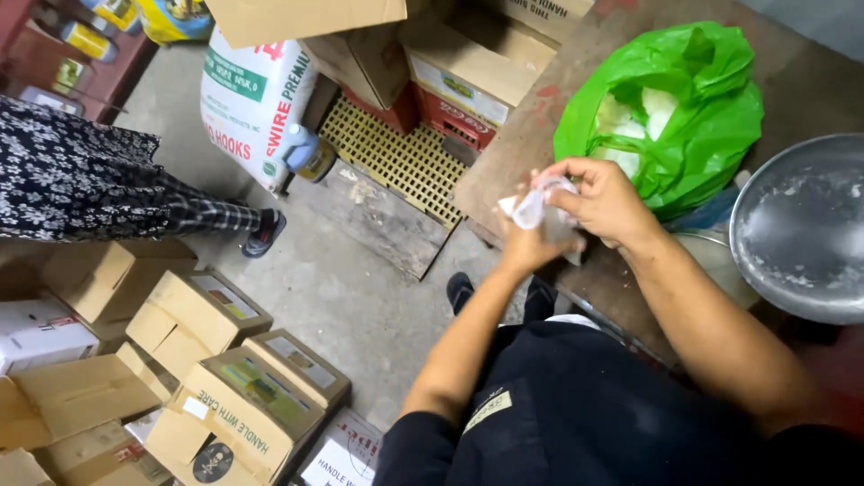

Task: Scooping white powder from a bulk bag into a bowl and then into small individual plastic bags for sale or storage.

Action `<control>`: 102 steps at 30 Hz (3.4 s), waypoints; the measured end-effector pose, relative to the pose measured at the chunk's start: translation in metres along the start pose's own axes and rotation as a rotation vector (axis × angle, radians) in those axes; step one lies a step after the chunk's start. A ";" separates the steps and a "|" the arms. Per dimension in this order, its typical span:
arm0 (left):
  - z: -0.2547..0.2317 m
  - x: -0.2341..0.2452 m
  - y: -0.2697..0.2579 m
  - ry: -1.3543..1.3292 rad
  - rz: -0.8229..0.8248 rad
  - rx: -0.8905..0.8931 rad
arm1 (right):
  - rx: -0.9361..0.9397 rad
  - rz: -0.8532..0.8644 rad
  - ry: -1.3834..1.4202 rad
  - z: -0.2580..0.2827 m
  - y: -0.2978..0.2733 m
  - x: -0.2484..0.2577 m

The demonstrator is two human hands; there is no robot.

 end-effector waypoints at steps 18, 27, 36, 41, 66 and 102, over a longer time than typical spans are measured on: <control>0.139 -0.106 -0.014 -0.120 0.174 0.240 | 0.134 0.194 -0.895 -0.010 -0.015 -0.018; 0.091 -0.072 -0.004 -0.011 0.264 0.370 | -0.182 0.279 -1.180 -0.056 0.009 0.006; 0.102 -0.082 -0.012 0.213 0.210 0.078 | -0.143 0.276 -1.337 -0.081 0.000 0.014; 0.090 -0.065 -0.007 0.158 0.304 0.093 | -0.172 0.313 -1.347 -0.072 0.006 0.013; 0.084 -0.023 -0.018 -0.203 0.432 0.144 | -0.145 0.099 -0.226 -0.160 0.015 0.071; -0.089 0.176 0.053 -0.673 0.476 -0.249 | -0.252 0.037 0.765 -0.112 0.024 0.040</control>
Point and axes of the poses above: each hand's wrist, its own y-axis towards the middle knuckle, its own x-axis out of the back of the hand, z = x × y, the point moved 2 cm from there along y, towards the middle knuckle, and after that the axes turned 14 degrees about z, right-handed, at the moved point
